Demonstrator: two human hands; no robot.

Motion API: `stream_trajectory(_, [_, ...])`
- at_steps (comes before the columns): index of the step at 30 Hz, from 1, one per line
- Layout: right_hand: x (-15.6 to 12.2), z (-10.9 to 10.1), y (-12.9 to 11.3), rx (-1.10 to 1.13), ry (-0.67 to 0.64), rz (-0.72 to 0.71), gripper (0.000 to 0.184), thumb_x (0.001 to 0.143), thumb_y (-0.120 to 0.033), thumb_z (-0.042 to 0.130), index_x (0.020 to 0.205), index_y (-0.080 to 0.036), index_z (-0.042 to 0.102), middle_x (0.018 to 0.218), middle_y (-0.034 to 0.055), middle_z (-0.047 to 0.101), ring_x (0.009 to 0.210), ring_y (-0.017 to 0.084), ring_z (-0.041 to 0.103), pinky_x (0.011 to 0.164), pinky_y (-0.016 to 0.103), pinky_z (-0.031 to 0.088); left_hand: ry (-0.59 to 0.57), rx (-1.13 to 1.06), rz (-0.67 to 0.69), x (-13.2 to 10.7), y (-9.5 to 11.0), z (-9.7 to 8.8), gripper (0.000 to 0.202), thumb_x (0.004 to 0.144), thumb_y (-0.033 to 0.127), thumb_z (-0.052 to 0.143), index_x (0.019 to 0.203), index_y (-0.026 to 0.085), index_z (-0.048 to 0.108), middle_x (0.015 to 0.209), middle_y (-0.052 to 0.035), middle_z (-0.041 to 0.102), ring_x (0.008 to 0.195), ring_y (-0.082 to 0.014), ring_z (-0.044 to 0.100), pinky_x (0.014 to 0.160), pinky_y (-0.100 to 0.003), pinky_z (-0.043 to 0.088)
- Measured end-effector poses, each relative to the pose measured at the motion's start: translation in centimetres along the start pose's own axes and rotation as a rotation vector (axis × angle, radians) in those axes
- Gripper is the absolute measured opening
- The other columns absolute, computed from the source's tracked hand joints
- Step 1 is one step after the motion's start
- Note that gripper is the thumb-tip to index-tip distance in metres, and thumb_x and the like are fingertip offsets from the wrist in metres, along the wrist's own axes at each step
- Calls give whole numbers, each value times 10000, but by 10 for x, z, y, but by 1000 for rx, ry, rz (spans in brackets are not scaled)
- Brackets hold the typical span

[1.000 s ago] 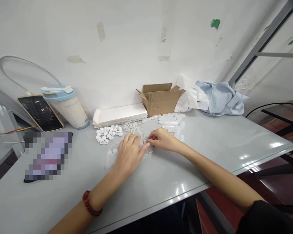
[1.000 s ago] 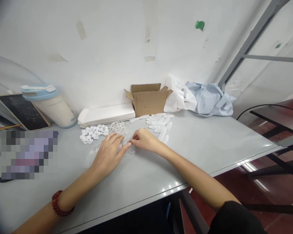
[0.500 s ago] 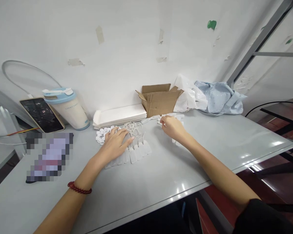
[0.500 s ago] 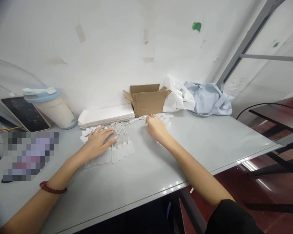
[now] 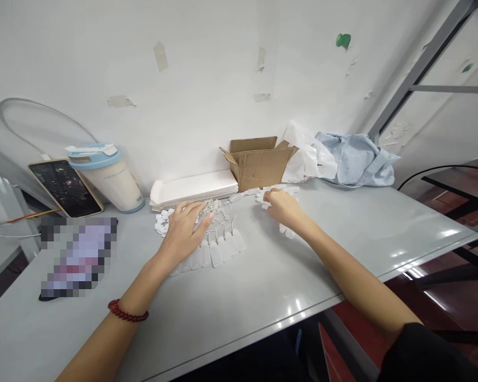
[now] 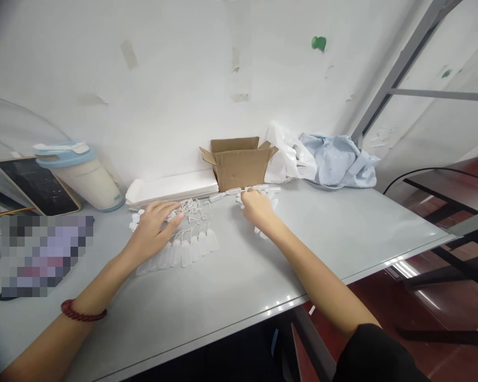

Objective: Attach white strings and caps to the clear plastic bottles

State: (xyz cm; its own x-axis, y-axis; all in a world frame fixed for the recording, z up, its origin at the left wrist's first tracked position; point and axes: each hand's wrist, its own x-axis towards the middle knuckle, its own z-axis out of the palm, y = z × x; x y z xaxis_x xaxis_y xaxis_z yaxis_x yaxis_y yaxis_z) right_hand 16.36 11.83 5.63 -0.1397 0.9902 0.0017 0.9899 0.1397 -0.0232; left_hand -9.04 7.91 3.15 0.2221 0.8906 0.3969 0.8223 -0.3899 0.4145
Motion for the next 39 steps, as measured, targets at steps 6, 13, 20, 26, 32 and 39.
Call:
stream_trajectory(6, [-3,-5,-1,-25,47,16,359,799,0,469,1124,-106,577,1159,161,571,1079,265,538,671,278,399,137,-152,-124,-2,13,-8,324,858,300,415,1025,194,672,1111,-62,687,1108,-244,548,828,-382,500])
stream_trajectory(13, [2,-3,4,-39,51,34,381,789,5,477,1134,-124,577,1154,146,589,1114,272,520,690,283,418,108,-390,-351,-5,21,-11,239,749,353,573,856,207,728,937,-27,740,825,-210,638,757,-330,500])
stream_trajectory(20, [6,-1,9,-10,64,27,388,754,22,482,1101,-114,593,1148,150,618,1120,280,526,704,303,428,88,-512,-366,-6,19,-3,230,708,377,643,813,182,706,866,-53,727,851,-229,645,800,-357,490])
stream_trajectory(26, [9,2,12,59,116,18,356,730,20,499,1050,-98,602,1062,180,646,1014,293,586,689,318,435,136,-535,-394,-8,22,-3,354,709,388,654,981,161,667,857,-62,725,858,-228,651,814,-371,495])
stream_trajectory(32, [2,5,1,340,275,-226,234,758,-123,581,991,-143,590,993,84,659,925,202,612,780,296,462,173,-426,-349,-10,27,-3,209,730,351,628,820,184,717,828,-39,737,781,-203,646,756,-331,507])
stream_trajectory(39, [-16,11,-21,774,354,-618,189,769,-168,596,956,-154,582,906,63,655,815,165,615,766,324,509,309,-202,-70,-12,29,0,149,801,247,556,769,180,685,782,-23,724,683,-157,622,657,-278,487])
